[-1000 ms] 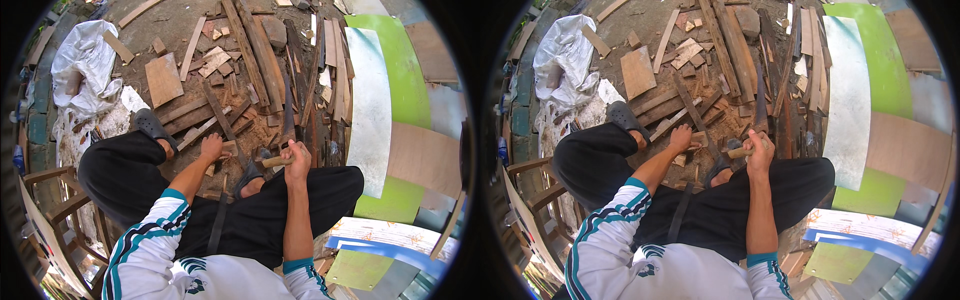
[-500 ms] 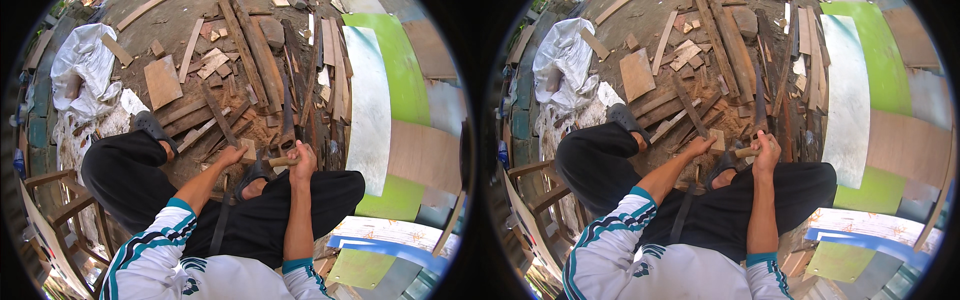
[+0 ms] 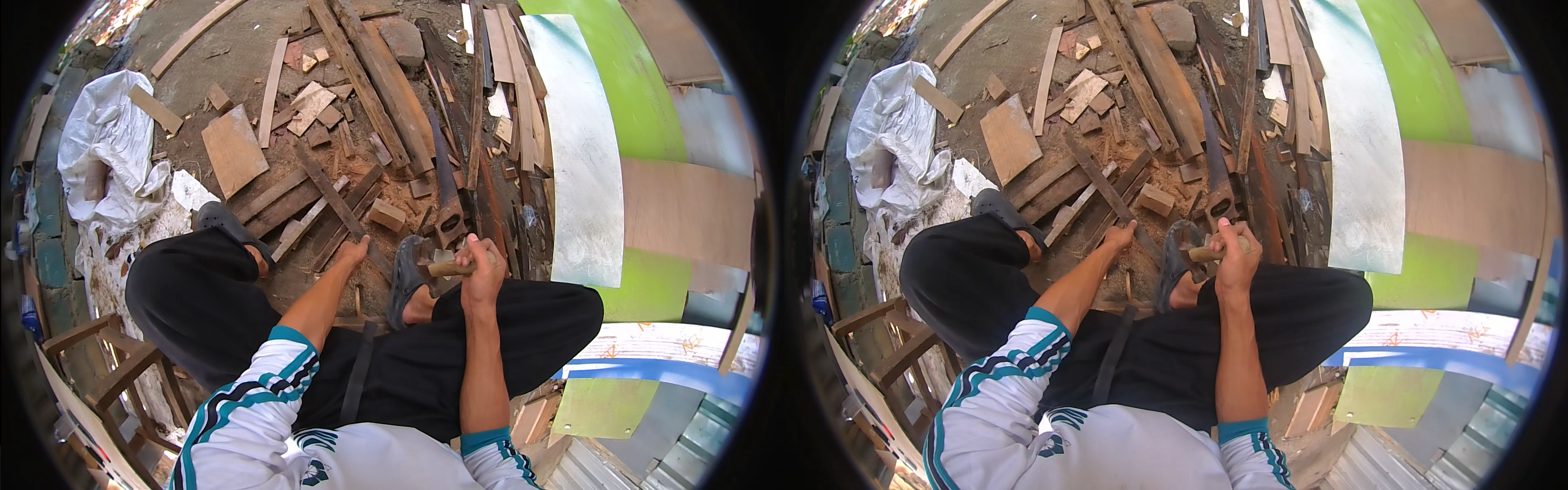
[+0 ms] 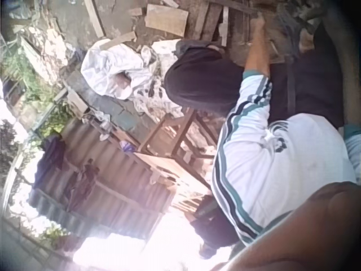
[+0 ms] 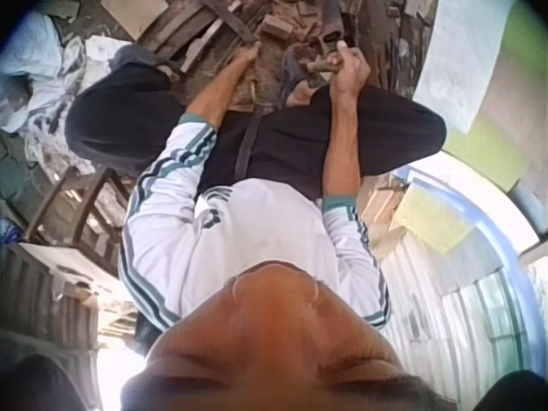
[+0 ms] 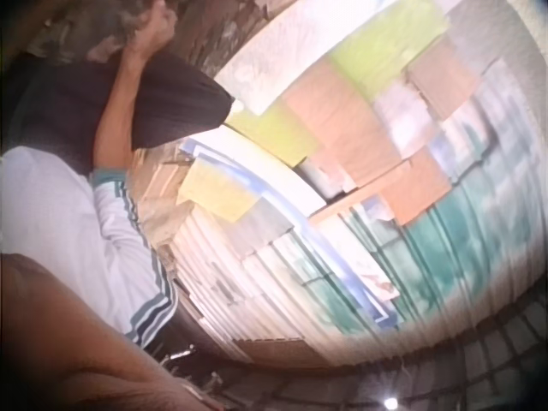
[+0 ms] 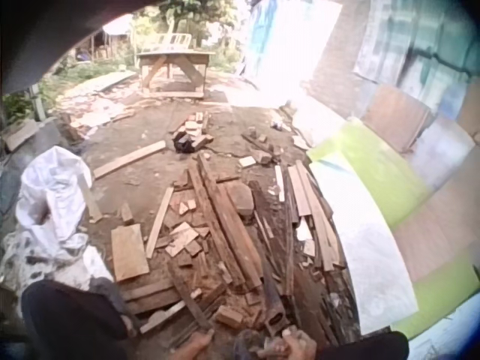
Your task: The person sits on the ground and uses a hammer to strike a metal bar placed on wooden planks, breaking them into smaller pieces. The person repeatedly picks up wood, positions it, and strikes it to create smaller fragments.
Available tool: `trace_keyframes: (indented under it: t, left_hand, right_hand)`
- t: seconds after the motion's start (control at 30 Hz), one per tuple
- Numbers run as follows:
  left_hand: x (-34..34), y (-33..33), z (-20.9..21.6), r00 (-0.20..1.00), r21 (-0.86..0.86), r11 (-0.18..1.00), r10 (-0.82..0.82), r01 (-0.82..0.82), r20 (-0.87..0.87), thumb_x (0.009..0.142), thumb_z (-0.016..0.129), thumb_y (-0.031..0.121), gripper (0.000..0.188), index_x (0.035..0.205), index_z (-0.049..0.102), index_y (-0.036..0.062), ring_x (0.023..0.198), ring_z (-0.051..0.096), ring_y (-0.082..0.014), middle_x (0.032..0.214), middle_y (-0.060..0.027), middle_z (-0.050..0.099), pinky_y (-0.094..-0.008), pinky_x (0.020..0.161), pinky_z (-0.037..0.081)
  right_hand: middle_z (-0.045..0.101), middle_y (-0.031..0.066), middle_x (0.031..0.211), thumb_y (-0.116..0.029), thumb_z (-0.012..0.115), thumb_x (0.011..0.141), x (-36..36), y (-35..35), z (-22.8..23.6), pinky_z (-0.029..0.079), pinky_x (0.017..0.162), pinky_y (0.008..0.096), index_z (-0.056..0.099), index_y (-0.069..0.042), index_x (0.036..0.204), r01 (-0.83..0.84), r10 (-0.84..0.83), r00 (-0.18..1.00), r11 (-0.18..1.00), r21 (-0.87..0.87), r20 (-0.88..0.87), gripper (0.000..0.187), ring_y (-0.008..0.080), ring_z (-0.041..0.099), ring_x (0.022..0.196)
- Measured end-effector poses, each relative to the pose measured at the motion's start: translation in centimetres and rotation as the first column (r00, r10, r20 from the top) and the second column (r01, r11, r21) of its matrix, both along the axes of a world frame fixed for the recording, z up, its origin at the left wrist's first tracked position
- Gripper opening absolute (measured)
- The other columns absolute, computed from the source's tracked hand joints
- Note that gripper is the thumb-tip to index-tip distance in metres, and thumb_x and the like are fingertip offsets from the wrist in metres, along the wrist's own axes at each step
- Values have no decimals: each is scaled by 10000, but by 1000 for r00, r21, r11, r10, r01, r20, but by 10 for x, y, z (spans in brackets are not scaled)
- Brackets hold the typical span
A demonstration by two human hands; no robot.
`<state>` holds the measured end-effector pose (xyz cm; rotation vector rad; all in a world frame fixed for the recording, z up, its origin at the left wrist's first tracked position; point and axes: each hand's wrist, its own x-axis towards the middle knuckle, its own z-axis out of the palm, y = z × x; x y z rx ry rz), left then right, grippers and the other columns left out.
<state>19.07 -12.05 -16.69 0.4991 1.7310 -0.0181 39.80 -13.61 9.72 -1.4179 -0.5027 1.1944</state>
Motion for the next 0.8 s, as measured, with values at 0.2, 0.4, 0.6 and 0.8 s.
trace_keyframes:
  t: [0.2,0.4,0.6,0.8]
  left_hand:
    - [20,13,6,947,-23,958,287,-287,146,943,616,502,824,1474,339,-64,1338,459,-402,1486,-256,419,-517,1036,424]
    - [-15,13,-49,969,159,959,245,-236,-41,973,550,501,746,1458,367,-36,1300,504,-403,1438,-253,488,-500,1056,406]
    - [27,3,17,983,358,926,163,-124,-82,1020,431,496,715,1485,317,-34,1332,462,-419,1447,-278,463,-495,1069,394]
    - [-21,42,14,862,566,707,508,-425,13,1047,313,519,679,1413,350,-52,1018,649,-368,1242,-253,585,-485,913,483]
  right_hand:
    - [492,27,631,-141,652,940,2,-15,0,426,661,305,468,-83,666,18,-15,997,999,-41,78,335,136,493,618]
    - [507,45,633,-158,648,949,-23,-6,4,436,667,311,461,-82,672,-83,85,990,996,-22,112,343,151,515,630]
    - [493,37,629,-174,646,957,-6,-23,6,443,674,311,469,-88,678,14,-14,992,1000,0,128,341,146,497,616]
    - [488,28,633,-195,651,960,-35,0,-7,450,677,331,480,-86,689,-37,34,994,999,32,106,339,141,490,621]
